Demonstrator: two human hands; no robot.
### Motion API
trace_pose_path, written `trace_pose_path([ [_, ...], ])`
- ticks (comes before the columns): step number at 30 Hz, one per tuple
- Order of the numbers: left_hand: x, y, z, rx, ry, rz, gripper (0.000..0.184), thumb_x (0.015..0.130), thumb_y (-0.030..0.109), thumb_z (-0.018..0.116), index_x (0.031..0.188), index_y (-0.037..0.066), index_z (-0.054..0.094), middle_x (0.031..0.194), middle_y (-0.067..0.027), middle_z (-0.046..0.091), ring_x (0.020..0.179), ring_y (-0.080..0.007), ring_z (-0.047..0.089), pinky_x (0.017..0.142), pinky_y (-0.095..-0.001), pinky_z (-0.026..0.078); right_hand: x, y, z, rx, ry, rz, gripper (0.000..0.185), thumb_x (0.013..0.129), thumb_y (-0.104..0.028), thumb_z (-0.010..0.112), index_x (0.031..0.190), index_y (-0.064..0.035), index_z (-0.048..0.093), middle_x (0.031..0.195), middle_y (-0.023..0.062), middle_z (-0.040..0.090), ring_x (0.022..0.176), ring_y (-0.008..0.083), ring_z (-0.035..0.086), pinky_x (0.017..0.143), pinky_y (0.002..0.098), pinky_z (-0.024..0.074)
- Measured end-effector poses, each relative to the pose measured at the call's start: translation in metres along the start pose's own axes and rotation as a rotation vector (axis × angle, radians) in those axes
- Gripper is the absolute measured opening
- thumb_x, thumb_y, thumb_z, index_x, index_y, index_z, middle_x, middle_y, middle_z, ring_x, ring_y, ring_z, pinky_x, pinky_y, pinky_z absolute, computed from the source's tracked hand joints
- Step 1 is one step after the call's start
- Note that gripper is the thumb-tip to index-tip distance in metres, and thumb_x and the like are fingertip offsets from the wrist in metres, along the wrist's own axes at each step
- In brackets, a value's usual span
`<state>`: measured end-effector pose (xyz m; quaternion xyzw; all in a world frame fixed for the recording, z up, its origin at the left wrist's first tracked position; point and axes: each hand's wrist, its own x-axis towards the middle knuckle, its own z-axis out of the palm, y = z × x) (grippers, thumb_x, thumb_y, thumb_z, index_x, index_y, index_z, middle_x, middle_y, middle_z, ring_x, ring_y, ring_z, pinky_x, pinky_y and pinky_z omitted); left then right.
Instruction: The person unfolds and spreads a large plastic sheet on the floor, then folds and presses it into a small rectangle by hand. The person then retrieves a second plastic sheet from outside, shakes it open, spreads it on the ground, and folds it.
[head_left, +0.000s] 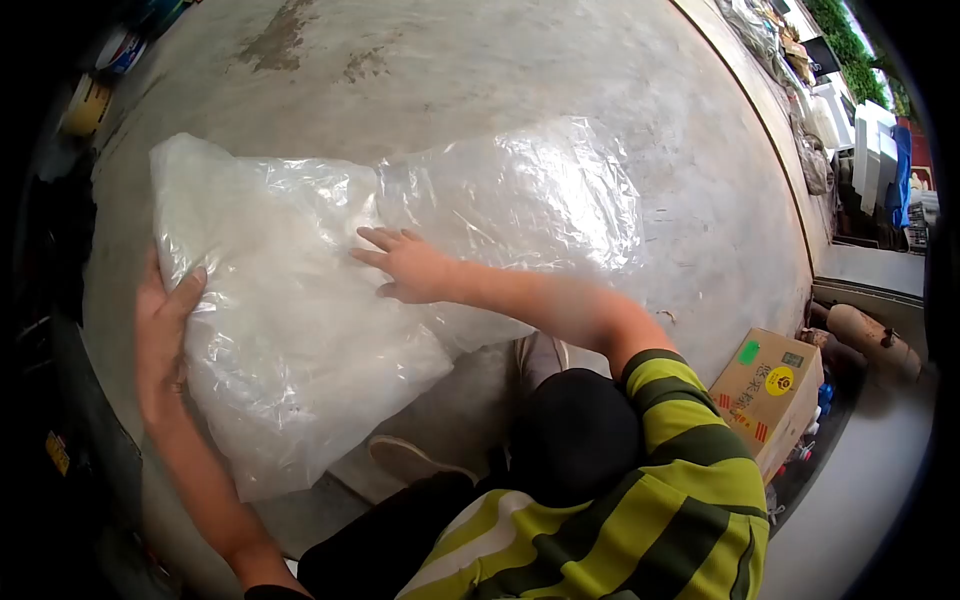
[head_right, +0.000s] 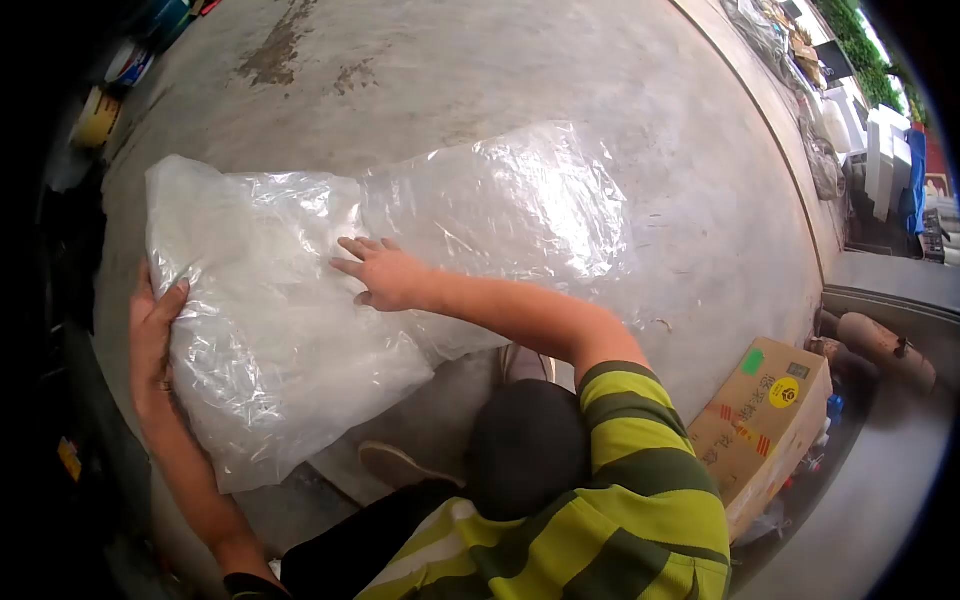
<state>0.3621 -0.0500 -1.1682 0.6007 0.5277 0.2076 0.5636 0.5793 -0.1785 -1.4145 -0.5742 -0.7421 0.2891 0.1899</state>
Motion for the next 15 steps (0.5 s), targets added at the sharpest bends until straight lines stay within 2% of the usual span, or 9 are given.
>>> trace_pose_path([
  [2,-0.01,0.014,0.031,0.04,0.129,0.16,0.062,0.083,0.008,0.059,0.137,-0.006,0.033,0.117,-0.0227,0.058,0.101,-0.0254,0.062,0.087,-0.0326,0.051,-0.012,-0.014,-0.018,0.149,0.092,-0.001,0.061,0.086,-0.024,0.066,0.14,-0.0104,0.043,0.151,0.0177,0.031,0.135,0.0372,0.035,0.107,0.0493,0.0362],
  [3,-0.009,0.024,0.041,0.079,-0.103,0.199,0.06,0.082,0.007,0.058,0.135,-0.007,0.033,0.109,-0.0216,0.062,0.092,-0.0239,0.064,0.083,-0.0317,0.052,-0.02,-0.017,-0.03,0.295,0.19,0.013,0.056,0.086,-0.02,0.066,0.137,-0.0087,0.047,0.149,0.0179,0.035,0.132,0.0389,0.04,0.104,0.0468,0.0403],
  [5,-0.008,0.023,0.095,0.15,-0.104,0.282,0.055,0.083,0.008,0.059,0.132,-0.003,0.036,0.102,-0.0179,0.063,0.086,-0.0205,0.063,0.076,-0.0316,0.051,-0.048,-0.013,-0.06,0.312,0.366,0.137,0.045,0.087,-0.018,0.066,0.129,-0.007,0.055,0.142,0.0168,0.045,0.123,0.0382,0.05,0.097,0.0436,0.0466],
  [6,-0.007,0.018,0.127,0.359,-0.05,0.342,0.052,0.084,0.006,0.058,0.13,0.0,0.035,0.094,-0.0196,0.065,0.082,-0.0249,0.065,0.075,-0.0348,0.052,-0.067,-0.008,-0.076,0.313,0.455,0.25,0.043,0.085,-0.014,0.067,0.125,-0.0038,0.057,0.139,0.0209,0.047,0.124,0.0402,0.049,0.102,0.0433,0.0434],
  [7,-0.007,0.005,0.163,0.408,-0.051,0.426,0.051,0.085,0.01,0.061,0.128,0.001,0.035,0.089,-0.0238,0.064,0.08,-0.0349,0.066,0.077,-0.0395,0.051,-0.088,0.011,-0.081,0.265,0.57,0.382,0.039,0.085,-0.013,0.066,0.123,-0.0032,0.059,0.137,0.0216,0.049,0.123,0.0397,0.049,0.102,0.0415,0.0434],
  [8,-0.008,-0.006,0.202,0.295,-0.133,0.404,0.051,0.085,0.017,0.065,0.124,0.0,0.037,0.09,-0.0273,0.063,0.081,-0.0443,0.063,0.079,-0.0452,0.05,-0.113,0.042,-0.082,0.126,0.664,0.459,0.04,0.086,-0.013,0.065,0.124,-0.0014,0.059,0.135,0.0211,0.051,0.122,0.0364,0.052,0.101,0.0401,0.0444],
  [10,-0.005,-0.052,0.263,0.411,-0.229,0.435,0.05,0.084,0.024,0.069,0.119,0.001,0.043,0.094,-0.0268,0.062,0.089,-0.0438,0.061,0.081,-0.047,0.05,-0.17,0.096,-0.089,0.528,0.905,0.763,0.04,0.091,-0.012,0.06,0.127,0.005,0.055,0.131,0.0214,0.054,0.117,0.0286,0.056,0.099,0.0389,0.045],
  [12,-0.012,-0.079,0.278,0.388,-0.266,0.482,0.045,0.084,0.024,0.07,0.115,0.0,0.048,0.099,-0.0244,0.062,0.094,-0.0413,0.06,0.082,-0.0459,0.049,-0.211,0.117,-0.114,0.429,1.143,0.83,0.043,0.093,-0.013,0.055,0.129,0.0103,0.05,0.131,0.0234,0.053,0.118,0.0309,0.055,0.1,0.0391,0.0442],
  [15,-0.004,-0.128,0.24,0.608,-0.107,0.567,0.042,0.08,0.021,0.072,0.113,0.002,0.055,0.1,-0.0172,0.062,0.095,-0.0332,0.059,0.085,-0.0429,0.048,-0.22,0.105,-0.137,0.075,0.946,0.682,0.047,0.091,-0.017,0.061,0.133,0.0006,0.051,0.135,0.0199,0.05,0.122,0.0324,0.052,0.1,0.0411,0.0444],
])
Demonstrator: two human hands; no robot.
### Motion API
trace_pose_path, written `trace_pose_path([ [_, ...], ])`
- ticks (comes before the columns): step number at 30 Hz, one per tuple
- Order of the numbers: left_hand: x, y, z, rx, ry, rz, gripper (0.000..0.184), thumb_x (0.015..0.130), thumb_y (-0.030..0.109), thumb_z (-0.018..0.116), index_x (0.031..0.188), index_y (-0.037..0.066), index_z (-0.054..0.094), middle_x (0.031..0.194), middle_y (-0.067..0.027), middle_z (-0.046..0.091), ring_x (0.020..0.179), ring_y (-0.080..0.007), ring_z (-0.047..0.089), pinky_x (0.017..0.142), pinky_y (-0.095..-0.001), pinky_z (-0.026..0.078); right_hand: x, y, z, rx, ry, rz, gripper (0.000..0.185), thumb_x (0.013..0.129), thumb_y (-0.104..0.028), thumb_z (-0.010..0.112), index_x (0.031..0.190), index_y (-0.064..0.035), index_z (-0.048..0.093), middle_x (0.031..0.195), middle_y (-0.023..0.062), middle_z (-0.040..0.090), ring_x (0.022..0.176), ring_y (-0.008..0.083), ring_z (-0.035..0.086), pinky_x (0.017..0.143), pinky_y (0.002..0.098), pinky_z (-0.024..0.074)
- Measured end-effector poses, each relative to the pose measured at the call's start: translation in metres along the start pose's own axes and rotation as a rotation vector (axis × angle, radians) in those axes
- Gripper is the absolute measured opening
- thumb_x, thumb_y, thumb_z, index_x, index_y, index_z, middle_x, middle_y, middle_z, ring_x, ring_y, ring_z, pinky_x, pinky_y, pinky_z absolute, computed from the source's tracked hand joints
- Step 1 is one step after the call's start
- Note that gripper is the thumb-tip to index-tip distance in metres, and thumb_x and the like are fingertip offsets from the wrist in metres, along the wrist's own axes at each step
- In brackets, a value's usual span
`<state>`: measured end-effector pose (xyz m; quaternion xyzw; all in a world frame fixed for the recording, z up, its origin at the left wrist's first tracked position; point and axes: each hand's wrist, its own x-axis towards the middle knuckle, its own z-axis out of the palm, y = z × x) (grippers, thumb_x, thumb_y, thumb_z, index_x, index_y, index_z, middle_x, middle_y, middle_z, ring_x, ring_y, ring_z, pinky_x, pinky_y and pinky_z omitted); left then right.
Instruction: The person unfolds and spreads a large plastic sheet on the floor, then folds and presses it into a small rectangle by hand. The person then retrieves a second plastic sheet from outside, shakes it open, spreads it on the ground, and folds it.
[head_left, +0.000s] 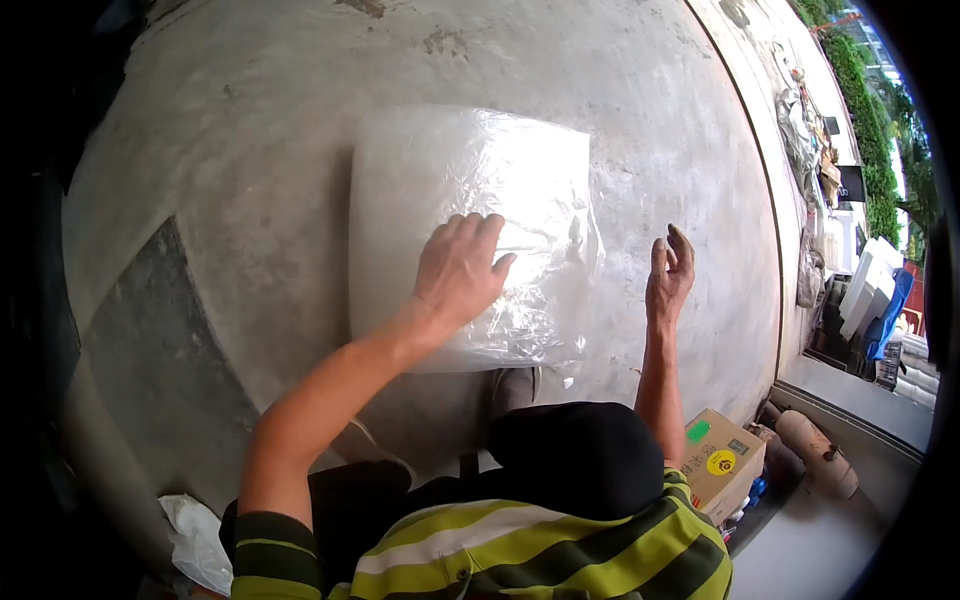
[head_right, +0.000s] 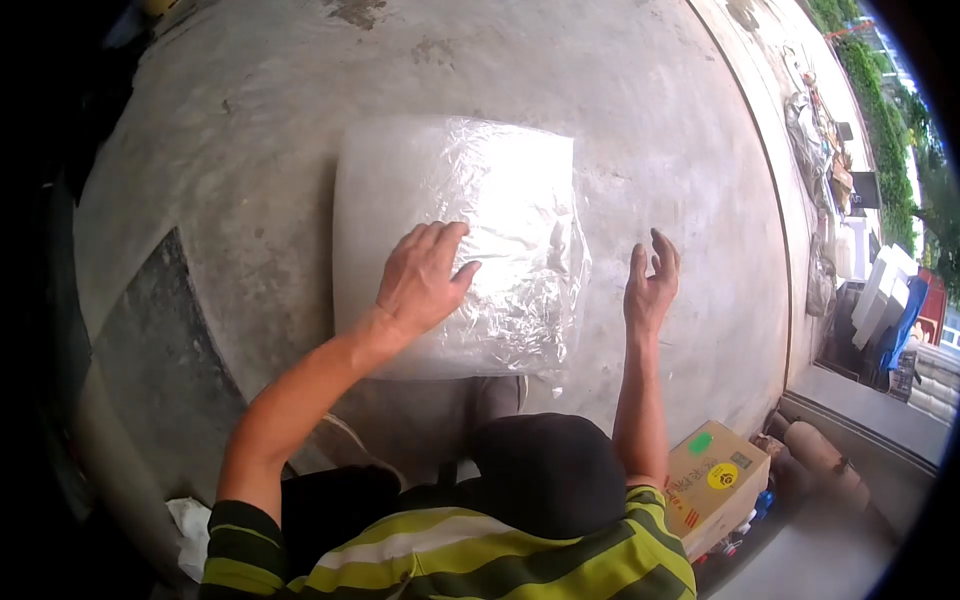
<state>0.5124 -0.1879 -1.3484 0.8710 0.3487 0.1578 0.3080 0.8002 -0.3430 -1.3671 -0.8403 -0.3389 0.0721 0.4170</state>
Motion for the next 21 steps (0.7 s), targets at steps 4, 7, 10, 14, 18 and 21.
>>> trace_pose_path([
  [4,-0.031,-0.068,-0.005,0.38,-0.101,-0.172,0.075,0.078,0.05,0.07,0.139,0.014,0.047,0.146,-0.0179,0.036,0.137,-0.0389,0.026,0.11,-0.062,0.021,0.002,-0.044,0.069,-0.385,-0.346,-0.397,0.066,0.085,-0.037,0.07,0.141,-0.0126,0.045,0.15,0.0186,0.032,0.139,0.0406,0.029,0.112,0.0555,0.0241],
  [7,-0.038,-0.078,0.0,0.474,-0.256,-0.137,0.096,0.07,0.072,0.062,0.15,0.031,0.029,0.161,-0.0095,0.007,0.147,-0.0365,0.0,0.109,-0.0718,0.005,0.027,-0.068,0.127,-0.598,-0.383,-0.641,0.074,0.084,-0.056,0.061,0.145,-0.0207,0.039,0.155,0.0156,0.024,0.144,0.0403,0.016,0.111,0.0654,0.0134],
  [10,-0.038,-0.076,0.027,0.431,-0.232,-0.13,0.095,0.069,0.075,0.06,0.15,0.035,0.029,0.161,-0.0078,0.009,0.147,-0.0375,0.002,0.108,-0.0737,0.005,0.03,-0.044,0.16,-0.711,-0.516,-0.642,0.079,0.084,-0.067,0.051,0.148,-0.0234,0.035,0.157,0.0154,0.022,0.144,0.0406,0.015,0.112,0.0663,0.0099],
  [14,-0.033,-0.094,0.056,0.459,-0.288,-0.074,0.094,0.068,0.077,0.057,0.149,0.039,0.029,0.16,-0.0065,0.011,0.146,-0.0379,0.004,0.103,-0.078,0.006,0.022,-0.007,0.183,-0.699,-0.58,-0.56,0.081,0.085,-0.067,0.05,0.149,-0.0208,0.033,0.156,0.0193,0.022,0.143,0.0431,0.016,0.111,0.0664,0.0096],
  [18,-0.03,-0.108,0.073,0.454,-0.317,-0.065,0.09,0.07,0.077,0.054,0.148,0.039,0.031,0.159,-0.0067,0.013,0.145,-0.0398,0.006,0.101,-0.0797,0.009,0.017,0.018,0.192,-0.668,-0.545,-0.563,0.08,0.083,-0.067,0.05,0.147,-0.0208,0.038,0.154,0.0189,0.025,0.142,0.044,0.018,0.109,0.0676,0.0118],
  [21,-0.025,-0.119,0.089,0.454,-0.334,-0.063,0.087,0.072,0.079,0.051,0.148,0.04,0.032,0.159,-0.0077,0.011,0.145,-0.0416,0.007,0.099,-0.0808,0.01,0.018,0.027,0.201,-0.636,-0.509,-0.572,0.077,0.082,-0.066,0.054,0.143,-0.0207,0.045,0.154,0.0184,0.027,0.142,0.0442,0.018,0.108,0.0686,0.0126],
])
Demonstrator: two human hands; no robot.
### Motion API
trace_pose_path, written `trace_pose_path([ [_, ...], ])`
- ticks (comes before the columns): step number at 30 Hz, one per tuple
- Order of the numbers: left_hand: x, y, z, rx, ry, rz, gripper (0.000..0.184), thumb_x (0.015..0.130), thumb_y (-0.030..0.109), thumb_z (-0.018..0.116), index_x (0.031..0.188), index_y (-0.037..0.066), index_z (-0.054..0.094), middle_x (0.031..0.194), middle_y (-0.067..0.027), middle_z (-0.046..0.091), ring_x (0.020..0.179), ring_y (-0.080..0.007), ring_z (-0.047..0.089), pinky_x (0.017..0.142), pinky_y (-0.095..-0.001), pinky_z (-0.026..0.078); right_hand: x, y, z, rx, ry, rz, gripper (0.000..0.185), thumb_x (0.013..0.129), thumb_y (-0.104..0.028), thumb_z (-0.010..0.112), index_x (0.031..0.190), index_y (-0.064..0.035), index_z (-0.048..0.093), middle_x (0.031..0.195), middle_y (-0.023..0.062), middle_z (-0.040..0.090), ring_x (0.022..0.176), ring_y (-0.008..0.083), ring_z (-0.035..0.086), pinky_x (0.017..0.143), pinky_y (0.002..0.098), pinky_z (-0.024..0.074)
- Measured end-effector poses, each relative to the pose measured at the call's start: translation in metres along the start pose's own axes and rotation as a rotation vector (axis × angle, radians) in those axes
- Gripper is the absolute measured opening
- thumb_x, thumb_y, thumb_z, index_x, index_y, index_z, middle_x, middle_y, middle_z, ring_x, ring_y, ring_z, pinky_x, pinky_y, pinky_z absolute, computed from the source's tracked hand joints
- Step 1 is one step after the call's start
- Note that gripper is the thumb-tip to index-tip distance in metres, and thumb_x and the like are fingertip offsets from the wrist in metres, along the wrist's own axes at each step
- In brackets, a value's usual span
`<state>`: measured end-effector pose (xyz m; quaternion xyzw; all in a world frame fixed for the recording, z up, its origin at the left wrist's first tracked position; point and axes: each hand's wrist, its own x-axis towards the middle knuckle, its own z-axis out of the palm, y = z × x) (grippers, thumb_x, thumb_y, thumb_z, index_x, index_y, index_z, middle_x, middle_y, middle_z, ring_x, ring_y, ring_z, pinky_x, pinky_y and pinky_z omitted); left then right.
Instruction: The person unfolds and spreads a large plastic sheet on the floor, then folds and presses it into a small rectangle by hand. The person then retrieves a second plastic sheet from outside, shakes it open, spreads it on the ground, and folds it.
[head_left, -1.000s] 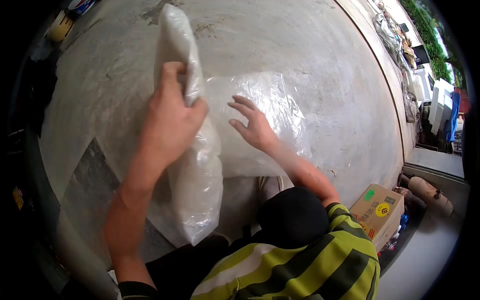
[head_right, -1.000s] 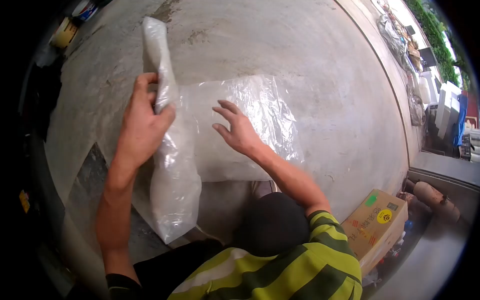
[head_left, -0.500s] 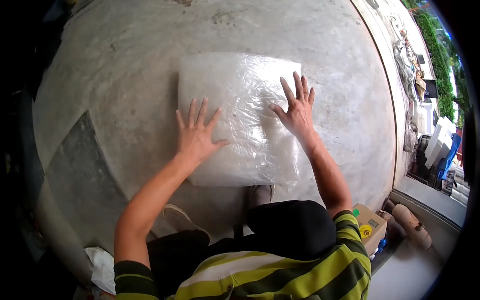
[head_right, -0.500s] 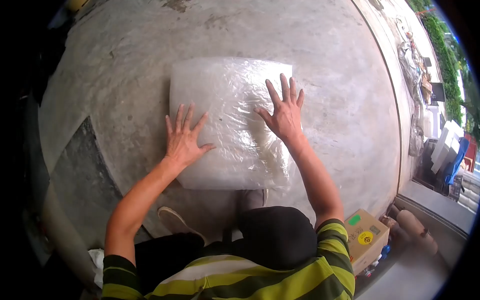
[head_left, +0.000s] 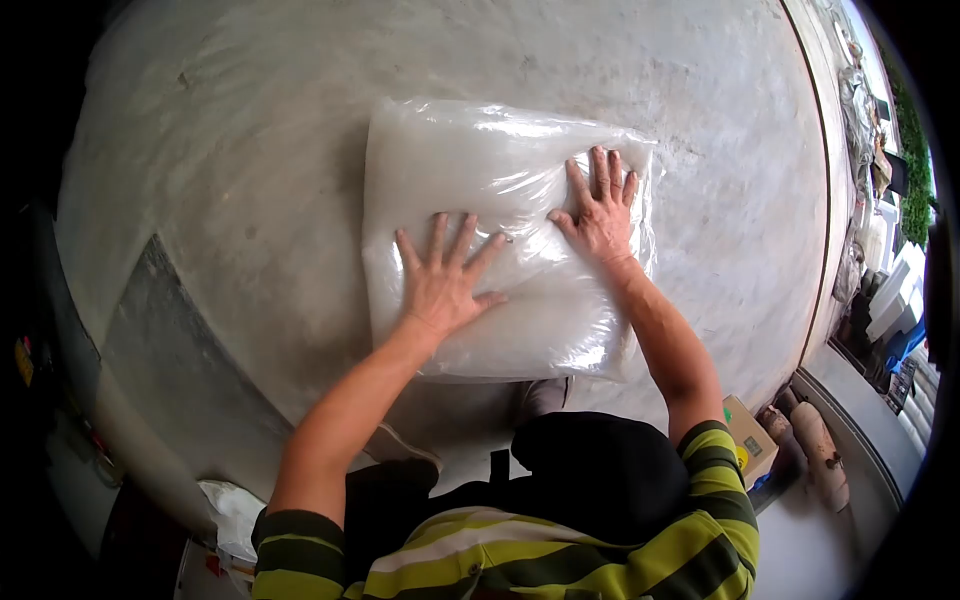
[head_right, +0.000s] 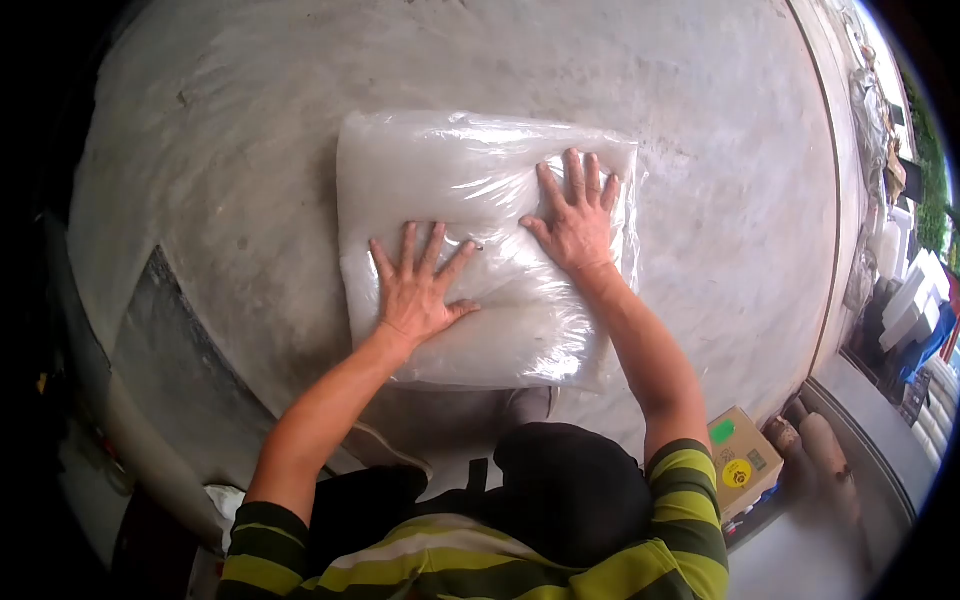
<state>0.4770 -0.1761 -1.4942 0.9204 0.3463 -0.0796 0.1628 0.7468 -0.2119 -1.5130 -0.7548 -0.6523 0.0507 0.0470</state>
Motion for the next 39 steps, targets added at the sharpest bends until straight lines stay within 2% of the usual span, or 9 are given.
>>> trace_pose_path([
  [15,0.015,0.002,0.025,-0.002,0.093,0.002,0.079,0.075,0.077,0.048,0.142,0.037,0.043,0.143,-0.0085,0.038,0.133,-0.0389,0.029,0.094,-0.0789,0.02,0.003,0.001,0.007,-0.099,-0.079,-0.017,0.066,0.085,-0.061,0.054,0.134,-0.0165,0.055,0.146,0.022,0.037,0.14,0.0449,0.023,0.109,0.0689,0.0121],
  [22,0.011,0.0,0.015,-0.048,0.093,-0.004,0.073,0.08,0.071,0.05,0.143,0.034,0.043,0.152,-0.0081,0.032,0.14,-0.0372,0.024,0.099,-0.0765,0.018,0.001,0.001,0.004,-0.113,-0.095,-0.03,0.065,0.089,-0.056,0.05,0.141,-0.018,0.045,0.15,0.02,0.033,0.141,0.0427,0.019,0.112,0.0639,0.0118],
  [24,0.002,-0.002,0.003,-0.066,0.099,0.043,0.071,0.083,0.066,0.052,0.144,0.03,0.042,0.155,-0.0085,0.029,0.143,-0.0341,0.022,0.107,-0.0696,0.017,0.001,0.012,-0.008,-0.059,-0.222,-0.065,0.064,0.092,-0.051,0.049,0.146,-0.0181,0.038,0.152,0.0195,0.029,0.142,0.0427,0.017,0.113,0.0596,0.0142],
  [28,-0.022,0.004,-0.043,-0.207,-0.122,0.15,0.07,0.085,0.06,0.054,0.146,0.03,0.037,0.156,-0.0065,0.026,0.147,-0.0276,0.015,0.115,-0.0592,0.013,0.009,0.001,-0.071,0.048,0.023,-0.289,0.045,0.076,-0.023,0.076,0.119,-0.0147,0.065,0.117,0.0126,0.065,0.108,0.0309,0.061,0.097,0.0433,0.0442],
  [29,-0.026,0.01,-0.044,-0.206,-0.103,0.124,0.07,0.085,0.06,0.054,0.146,0.03,0.037,0.156,-0.0065,0.026,0.147,-0.0276,0.015,0.115,-0.0592,0.013,0.015,-0.02,-0.089,0.019,0.077,-0.409,0.052,0.071,-0.026,0.078,0.12,-0.0172,0.065,0.126,0.0098,0.061,0.117,0.0288,0.056,0.105,0.0448,0.0384],
  [31,-0.034,0.027,-0.034,-0.092,-0.039,0.525,0.079,0.081,0.064,0.057,0.149,0.036,0.029,0.159,-0.0017,0.019,0.148,-0.0258,0.008,0.115,-0.062,0.007,0.038,-0.071,-0.108,-0.027,0.068,-0.656,0.061,0.072,-0.036,0.077,0.129,-0.0232,0.059,0.143,0.005,0.046,0.134,0.0273,0.041,0.113,0.0524,0.0265],
  [33,-0.032,0.043,-0.018,-0.073,-0.05,0.617,0.083,0.078,0.067,0.057,0.149,0.039,0.024,0.16,0.0006,0.015,0.148,-0.025,0.006,0.115,-0.0635,0.003,0.07,-0.098,-0.086,-0.033,-0.071,-0.756,0.072,0.075,-0.053,0.069,0.14,-0.0328,0.046,0.156,-0.0009,0.026,0.145,0.0251,0.019,0.116,0.0603,0.0135],
  [35,-0.025,0.053,0.002,-0.056,-0.066,0.736,0.088,0.075,0.069,0.058,0.15,0.042,0.02,0.161,0.0029,0.011,0.148,-0.0243,0.005,0.114,-0.065,0.0,0.104,-0.111,-0.053,-0.144,-0.186,-0.87,0.074,0.08,-0.064,0.057,0.146,-0.0396,0.034,0.16,-0.0027,0.016,0.147,0.0256,0.011,0.114,0.0644,0.0113],
  [39,-0.015,0.052,0.037,0.033,-0.134,0.739,0.09,0.073,0.072,0.057,0.149,0.045,0.017,0.161,0.006,0.007,0.149,-0.0237,0.002,0.113,-0.067,-0.004,0.127,-0.102,-0.001,-0.146,-0.19,-0.853,0.072,0.083,-0.067,0.049,0.147,-0.0392,0.031,0.16,-0.0002,0.016,0.147,0.0292,0.012,0.113,0.0662,0.0105],
])
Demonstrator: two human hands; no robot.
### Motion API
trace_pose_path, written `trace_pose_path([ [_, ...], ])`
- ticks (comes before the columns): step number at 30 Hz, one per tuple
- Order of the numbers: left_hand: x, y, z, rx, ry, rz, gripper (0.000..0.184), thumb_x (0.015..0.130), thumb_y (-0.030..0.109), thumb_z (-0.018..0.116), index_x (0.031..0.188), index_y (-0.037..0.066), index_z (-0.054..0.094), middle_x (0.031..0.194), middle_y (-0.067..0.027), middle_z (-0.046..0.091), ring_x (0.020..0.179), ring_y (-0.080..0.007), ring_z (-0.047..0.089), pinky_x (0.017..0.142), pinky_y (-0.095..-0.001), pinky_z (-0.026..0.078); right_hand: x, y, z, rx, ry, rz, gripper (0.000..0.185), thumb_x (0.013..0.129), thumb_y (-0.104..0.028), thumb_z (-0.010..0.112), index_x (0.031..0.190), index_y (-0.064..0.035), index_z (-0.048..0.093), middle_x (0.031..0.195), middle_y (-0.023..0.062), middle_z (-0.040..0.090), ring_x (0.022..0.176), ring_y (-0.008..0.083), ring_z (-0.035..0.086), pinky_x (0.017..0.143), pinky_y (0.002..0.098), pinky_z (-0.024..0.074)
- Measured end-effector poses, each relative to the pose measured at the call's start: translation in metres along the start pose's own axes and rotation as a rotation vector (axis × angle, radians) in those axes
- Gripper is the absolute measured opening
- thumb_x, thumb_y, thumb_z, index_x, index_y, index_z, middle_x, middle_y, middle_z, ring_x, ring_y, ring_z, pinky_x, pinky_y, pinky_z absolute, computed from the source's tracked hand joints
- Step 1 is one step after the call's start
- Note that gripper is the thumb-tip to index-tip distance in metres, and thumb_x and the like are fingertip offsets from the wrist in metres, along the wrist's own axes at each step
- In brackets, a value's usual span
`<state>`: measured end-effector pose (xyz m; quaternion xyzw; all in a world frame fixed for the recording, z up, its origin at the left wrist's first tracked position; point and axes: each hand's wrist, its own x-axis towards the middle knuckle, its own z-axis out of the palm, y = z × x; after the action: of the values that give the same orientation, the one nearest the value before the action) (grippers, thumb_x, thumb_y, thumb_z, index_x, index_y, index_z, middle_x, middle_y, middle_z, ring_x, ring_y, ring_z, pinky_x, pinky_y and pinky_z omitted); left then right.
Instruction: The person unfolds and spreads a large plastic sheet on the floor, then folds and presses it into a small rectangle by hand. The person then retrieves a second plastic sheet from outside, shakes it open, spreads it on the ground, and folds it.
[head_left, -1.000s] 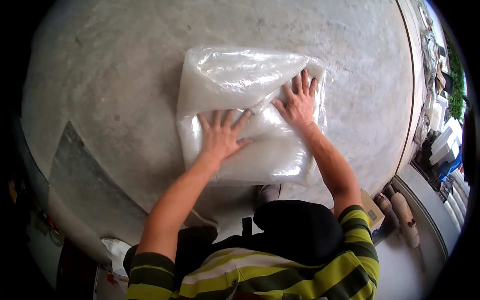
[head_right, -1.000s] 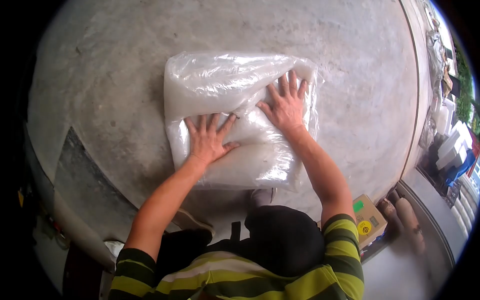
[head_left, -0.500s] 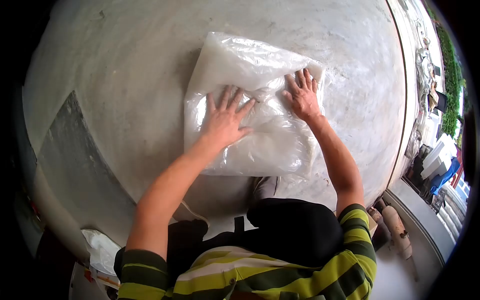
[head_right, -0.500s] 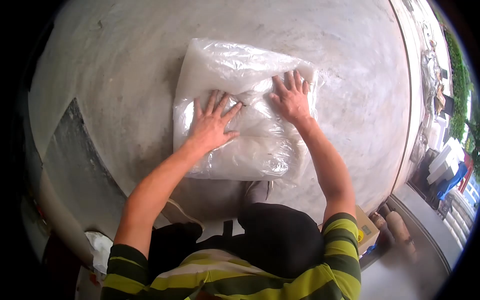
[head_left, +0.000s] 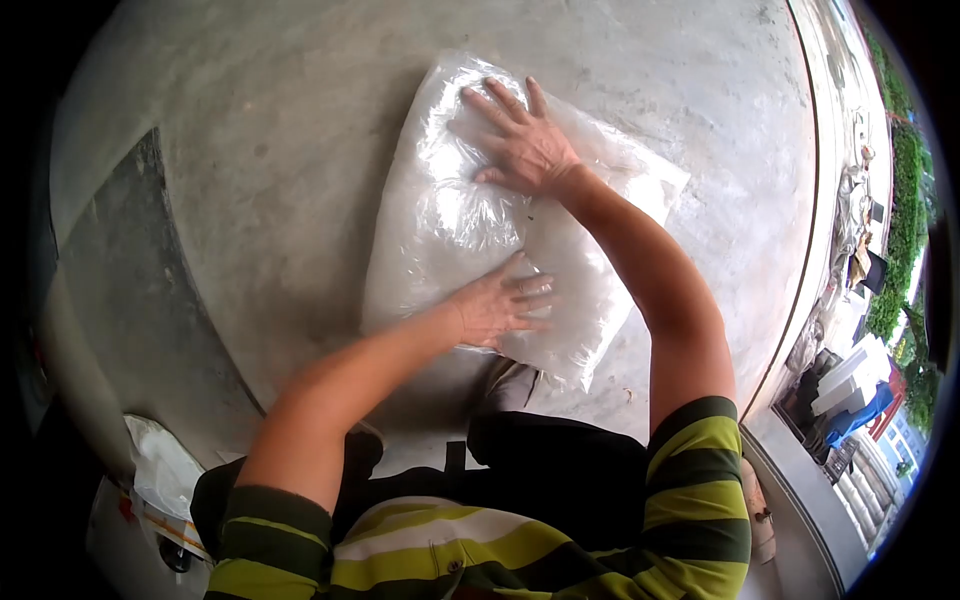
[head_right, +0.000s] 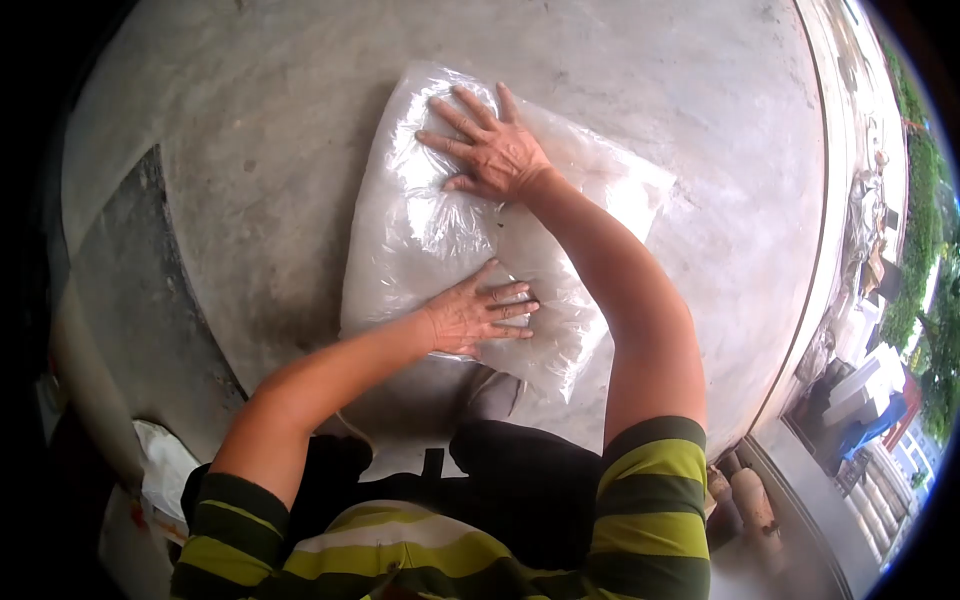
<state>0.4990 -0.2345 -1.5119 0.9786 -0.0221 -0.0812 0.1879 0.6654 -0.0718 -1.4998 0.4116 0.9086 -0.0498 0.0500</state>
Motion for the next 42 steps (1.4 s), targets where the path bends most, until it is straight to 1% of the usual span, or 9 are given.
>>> trace_pose_path([
  [8,0.007,-0.018,0.016,-0.075,-0.054,0.026,0.081,0.075,0.069,0.057,0.146,0.044,0.028,0.16,0.0079,0.013,0.149,-0.0234,0.004,0.113,-0.0677,-0.003,0.002,0.008,0.03,0.207,0.076,0.004,0.072,0.08,-0.067,0.051,0.145,-0.0385,0.037,0.157,0.0016,0.024,0.144,0.0317,0.019,0.111,0.0674,0.0124],
  [11,0.013,-0.02,0.013,-0.099,-0.102,0.022,0.078,0.076,0.069,0.057,0.145,0.043,0.032,0.16,0.0066,0.013,0.149,-0.0236,0.004,0.113,-0.0675,-0.003,0.003,0.01,0.031,0.282,0.107,-0.002,0.071,0.079,-0.061,0.06,0.142,-0.0338,0.043,0.156,0.0031,0.025,0.145,0.0316,0.019,0.112,0.0654,0.0115],
  [25,0.014,-0.016,0.006,-0.058,-0.05,0.002,0.079,0.075,0.07,0.056,0.145,0.037,0.036,0.159,0.0033,0.019,0.148,-0.0258,0.008,0.111,-0.0687,-0.001,-0.001,0.01,0.034,0.221,0.163,0.017,0.067,0.082,-0.064,0.055,0.141,-0.0349,0.045,0.154,0.0015,0.03,0.144,0.0312,0.022,0.113,0.0645,0.0143],
  [32,0.013,-0.005,-0.032,-0.093,-0.107,-0.11,0.073,0.078,0.057,0.065,0.142,0.032,0.042,0.157,0.0024,0.026,0.146,-0.0215,0.016,0.116,-0.0606,0.006,-0.001,-0.001,0.03,0.122,0.195,0.072,0.062,0.085,-0.063,0.053,0.141,-0.0384,0.043,0.156,-0.0021,0.028,0.144,0.0254,0.024,0.116,0.0593,0.0126],
  [34,0.007,0.005,-0.04,-0.08,-0.121,-0.138,0.07,0.079,0.054,0.066,0.141,0.03,0.044,0.156,0.0014,0.028,0.146,-0.0213,0.019,0.117,-0.0586,0.008,-0.001,-0.008,0.023,-0.029,0.063,0.102,0.063,0.085,-0.061,0.054,0.142,-0.036,0.043,0.155,-0.0012,0.029,0.144,0.0255,0.024,0.116,0.0588,0.0137],
  [36,-0.005,0.01,-0.049,-0.154,0.062,-0.256,0.065,0.082,0.05,0.065,0.139,0.026,0.047,0.154,-0.0038,0.031,0.144,-0.022,0.022,0.117,-0.0574,0.01,-0.025,-0.022,-0.02,0.06,0.164,0.084,0.066,0.084,-0.06,0.057,0.142,-0.031,0.043,0.155,0.0015,0.03,0.144,0.0267,0.023,0.115,0.06,0.0142],
  [38,-0.028,0.016,-0.063,-0.101,0.078,-0.391,0.068,0.082,0.052,0.064,0.141,0.023,0.046,0.154,-0.0093,0.031,0.145,-0.0267,0.02,0.115,-0.0609,0.011,-0.064,-0.033,-0.055,0.083,0.188,0.434,0.071,0.083,-0.06,0.058,0.143,-0.0264,0.043,0.154,0.0071,0.031,0.144,0.0312,0.021,0.113,0.0629,0.0139],
  [40,-0.063,0.018,-0.08,-0.13,0.256,-0.739,0.076,0.08,0.057,0.064,0.145,0.026,0.041,0.156,-0.0113,0.026,0.146,-0.0325,0.016,0.113,-0.0651,0.01,-0.108,-0.034,-0.051,0.025,0.151,0.632,0.073,0.082,-0.06,0.06,0.144,-0.0251,0.043,0.154,0.0121,0.028,0.144,0.0361,0.018,0.112,0.0655,0.0134],
  [42,-0.083,0.01,-0.069,-0.109,0.262,-0.786,0.08,0.078,0.061,0.062,0.147,0.029,0.037,0.157,-0.011,0.023,0.146,-0.0351,0.014,0.112,-0.0665,0.009,-0.145,-0.032,-0.034,-0.022,0.113,0.756,0.072,0.083,-0.059,0.059,0.144,-0.0255,0.042,0.156,0.0143,0.024,0.144,0.0383,0.016,0.111,0.0663,0.0112],
])
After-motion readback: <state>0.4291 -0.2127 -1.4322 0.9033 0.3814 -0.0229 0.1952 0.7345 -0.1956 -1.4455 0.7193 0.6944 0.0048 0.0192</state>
